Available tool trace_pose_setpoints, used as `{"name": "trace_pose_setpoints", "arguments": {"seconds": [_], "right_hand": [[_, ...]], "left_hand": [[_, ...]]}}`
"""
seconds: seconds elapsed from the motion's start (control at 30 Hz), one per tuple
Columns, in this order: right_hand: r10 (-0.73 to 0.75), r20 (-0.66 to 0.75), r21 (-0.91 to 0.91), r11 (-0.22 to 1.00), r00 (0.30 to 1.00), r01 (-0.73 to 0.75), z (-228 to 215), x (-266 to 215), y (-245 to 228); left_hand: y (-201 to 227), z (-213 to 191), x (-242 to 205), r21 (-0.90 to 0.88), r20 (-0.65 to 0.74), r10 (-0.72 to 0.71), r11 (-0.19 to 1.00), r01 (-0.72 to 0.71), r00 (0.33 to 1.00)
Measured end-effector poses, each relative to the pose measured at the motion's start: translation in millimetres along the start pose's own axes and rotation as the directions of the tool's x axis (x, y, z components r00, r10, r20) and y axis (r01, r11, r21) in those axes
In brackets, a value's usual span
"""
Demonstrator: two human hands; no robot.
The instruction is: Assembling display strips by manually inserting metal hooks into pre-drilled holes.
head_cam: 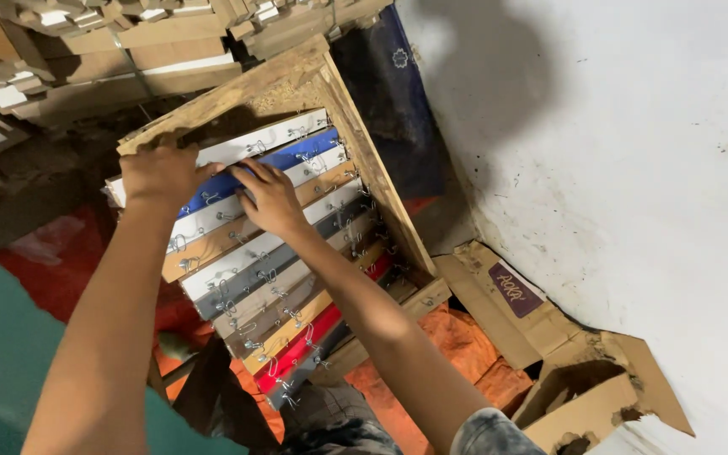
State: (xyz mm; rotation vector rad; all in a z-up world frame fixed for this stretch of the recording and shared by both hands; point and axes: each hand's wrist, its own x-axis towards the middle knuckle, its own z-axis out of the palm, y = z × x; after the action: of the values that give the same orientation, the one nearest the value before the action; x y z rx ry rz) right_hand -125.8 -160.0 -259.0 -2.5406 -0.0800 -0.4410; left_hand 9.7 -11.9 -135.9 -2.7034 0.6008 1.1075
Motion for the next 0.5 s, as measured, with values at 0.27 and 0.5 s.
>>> {"name": "trace_pose_setpoints", "arguments": {"seconds": [0.27,0.5], "right_hand": [[0.107,0.084,-0.008,0.994,0.991,-0.107,-10,1,-12],[0.097,0.084,0.060,0.993,0.992,-0.102,1,-2,-6]], "left_hand": [[4,-18,-3,0.018,0.018,0.033,0.999,-0.033,0.999],[-5,-22,1,0.056,0.047,0.056,0.997,-0.058,0.997]]}}
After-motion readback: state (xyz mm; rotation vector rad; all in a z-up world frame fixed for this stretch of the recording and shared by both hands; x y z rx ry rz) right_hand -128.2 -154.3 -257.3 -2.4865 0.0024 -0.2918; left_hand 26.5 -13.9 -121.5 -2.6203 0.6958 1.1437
